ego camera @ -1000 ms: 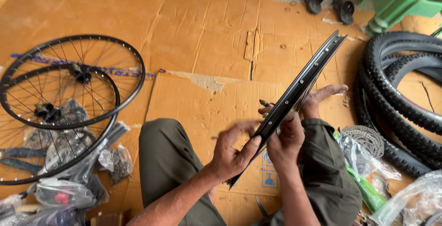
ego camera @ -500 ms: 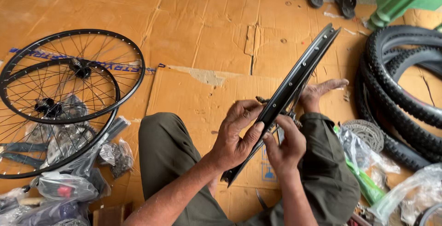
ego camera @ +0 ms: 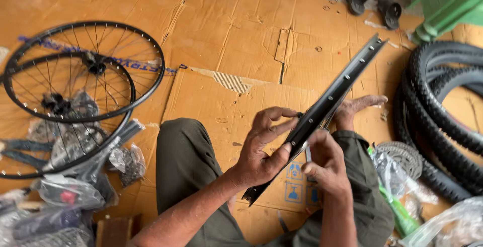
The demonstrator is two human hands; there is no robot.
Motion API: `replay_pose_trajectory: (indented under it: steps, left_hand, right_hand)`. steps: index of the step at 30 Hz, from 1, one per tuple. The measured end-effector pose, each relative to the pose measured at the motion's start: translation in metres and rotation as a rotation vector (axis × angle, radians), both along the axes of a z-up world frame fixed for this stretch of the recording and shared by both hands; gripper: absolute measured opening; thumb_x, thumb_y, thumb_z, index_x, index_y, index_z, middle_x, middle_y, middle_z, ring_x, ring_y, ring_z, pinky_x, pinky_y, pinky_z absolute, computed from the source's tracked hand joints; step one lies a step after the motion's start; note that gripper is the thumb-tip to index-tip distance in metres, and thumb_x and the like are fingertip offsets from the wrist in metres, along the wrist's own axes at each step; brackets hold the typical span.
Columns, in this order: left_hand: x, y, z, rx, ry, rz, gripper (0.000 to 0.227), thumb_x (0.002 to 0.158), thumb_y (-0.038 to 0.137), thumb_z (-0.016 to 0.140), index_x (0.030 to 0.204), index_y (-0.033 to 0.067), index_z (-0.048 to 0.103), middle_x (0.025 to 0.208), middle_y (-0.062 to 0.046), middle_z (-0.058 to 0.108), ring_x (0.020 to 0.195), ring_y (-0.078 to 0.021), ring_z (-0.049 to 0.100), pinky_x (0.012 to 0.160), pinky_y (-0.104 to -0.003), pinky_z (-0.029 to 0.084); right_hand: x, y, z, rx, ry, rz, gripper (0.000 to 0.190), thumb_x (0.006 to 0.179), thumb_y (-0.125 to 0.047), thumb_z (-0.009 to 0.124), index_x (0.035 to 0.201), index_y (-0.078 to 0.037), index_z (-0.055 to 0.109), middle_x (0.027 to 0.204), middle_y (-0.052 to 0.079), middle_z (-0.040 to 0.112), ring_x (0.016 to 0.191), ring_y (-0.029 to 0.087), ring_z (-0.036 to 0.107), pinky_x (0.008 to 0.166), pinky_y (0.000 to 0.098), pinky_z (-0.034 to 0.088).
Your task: The person sits on the floor and repeatedly handles a bicycle wheel, rotating it and adjusting the spokes and hub area with their hands. They periodically lift the wheel to inspect it from different angles before setting it back down to continue the adjustment process.
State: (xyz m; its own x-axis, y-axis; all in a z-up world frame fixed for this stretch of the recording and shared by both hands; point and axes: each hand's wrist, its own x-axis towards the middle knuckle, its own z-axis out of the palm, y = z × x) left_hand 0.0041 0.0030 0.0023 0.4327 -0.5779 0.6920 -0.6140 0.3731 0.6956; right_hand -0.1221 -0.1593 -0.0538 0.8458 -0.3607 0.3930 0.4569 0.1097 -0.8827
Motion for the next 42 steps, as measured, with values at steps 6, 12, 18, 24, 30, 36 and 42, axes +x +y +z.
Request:
replay_pose_trajectory:
  steps: [6, 12, 18, 24, 30, 36, 42]
  left_hand:
    - [-0.010, -0.003, -0.005, 0.003, 0.068, -0.030, 0.046, 0.094, 0.005, 0.061, 0.139, 0.0062, 0.063, 0.143, -0.012, 0.057, 0.140, -0.0301, 0.052, 0.124, -0.043, 0.041]
    - [-0.011, -0.003, -0.006, -0.041, 0.076, -0.025, 0.045, 0.092, 0.004, 0.062, 0.137, 0.0052, 0.063, 0.144, -0.012, 0.057, 0.140, -0.0310, 0.051, 0.127, -0.047, 0.038]
    - [-0.013, -0.003, -0.006, -0.025, 0.112, -0.050, 0.043, 0.093, 0.007, 0.062, 0.136, 0.0056, 0.064, 0.143, -0.012, 0.057, 0.139, -0.0309, 0.052, 0.124, -0.046, 0.041]
    - [-0.014, -0.001, -0.010, -0.078, 0.093, -0.004, 0.041, 0.096, 0.007, 0.064, 0.137, 0.0050, 0.063, 0.142, -0.012, 0.059, 0.134, -0.0301, 0.052, 0.121, -0.044, 0.040]
    - [-0.013, -0.002, -0.008, -0.096, 0.085, 0.005, 0.040, 0.095, 0.007, 0.063, 0.135, 0.0059, 0.064, 0.142, -0.012, 0.059, 0.133, -0.0304, 0.053, 0.119, -0.043, 0.042]
    - [-0.008, 0.000, -0.007, -0.072, 0.056, 0.036, 0.038, 0.095, 0.006, 0.065, 0.133, 0.0050, 0.064, 0.133, -0.012, 0.062, 0.132, -0.0290, 0.054, 0.119, -0.042, 0.042]
    - [-0.012, 0.003, -0.019, 0.056, 0.157, 0.076, 0.033, 0.092, 0.014, 0.073, 0.121, 0.0014, 0.066, 0.098, -0.011, 0.065, 0.096, -0.0220, 0.063, 0.090, -0.036, 0.053]
  right_hand:
    - [0.009, 0.006, -0.027, -0.300, 0.204, -0.400, 0.020, 0.090, -0.007, 0.073, 0.107, -0.001, 0.065, 0.100, 0.001, 0.064, 0.091, 0.009, 0.060, 0.079, 0.0250, 0.051]
    - [-0.015, -0.005, -0.019, 0.162, -0.044, 0.021, 0.016, 0.090, 0.001, 0.078, 0.095, -0.006, 0.064, 0.114, 0.008, 0.070, 0.096, 0.011, 0.065, 0.076, 0.0216, 0.050]
    - [0.007, -0.004, -0.043, -0.351, 0.146, -0.480, 0.016, 0.100, -0.010, 0.080, 0.100, -0.001, 0.066, 0.094, 0.003, 0.070, 0.083, 0.008, 0.065, 0.073, 0.0226, 0.053]
    - [-0.015, -0.003, -0.019, 0.046, 0.050, -0.097, 0.027, 0.095, -0.014, 0.079, 0.113, 0.000, 0.065, 0.105, 0.007, 0.072, 0.096, 0.013, 0.067, 0.084, 0.0289, 0.056]
    - [0.007, 0.007, -0.036, -0.319, 0.161, -0.416, 0.018, 0.095, -0.009, 0.082, 0.104, -0.001, 0.069, 0.093, 0.004, 0.070, 0.083, 0.011, 0.065, 0.074, 0.0243, 0.053]
    - [-0.010, -0.001, -0.024, -0.059, 0.045, -0.212, 0.019, 0.094, -0.006, 0.081, 0.090, 0.000, 0.064, 0.107, 0.009, 0.070, 0.095, 0.015, 0.066, 0.082, 0.0293, 0.056]
    - [0.037, 0.030, -0.040, -0.418, -0.263, -0.918, 0.022, 0.095, 0.006, 0.073, 0.093, -0.003, 0.053, 0.119, 0.014, 0.064, 0.105, 0.019, 0.065, 0.086, 0.0272, 0.056]
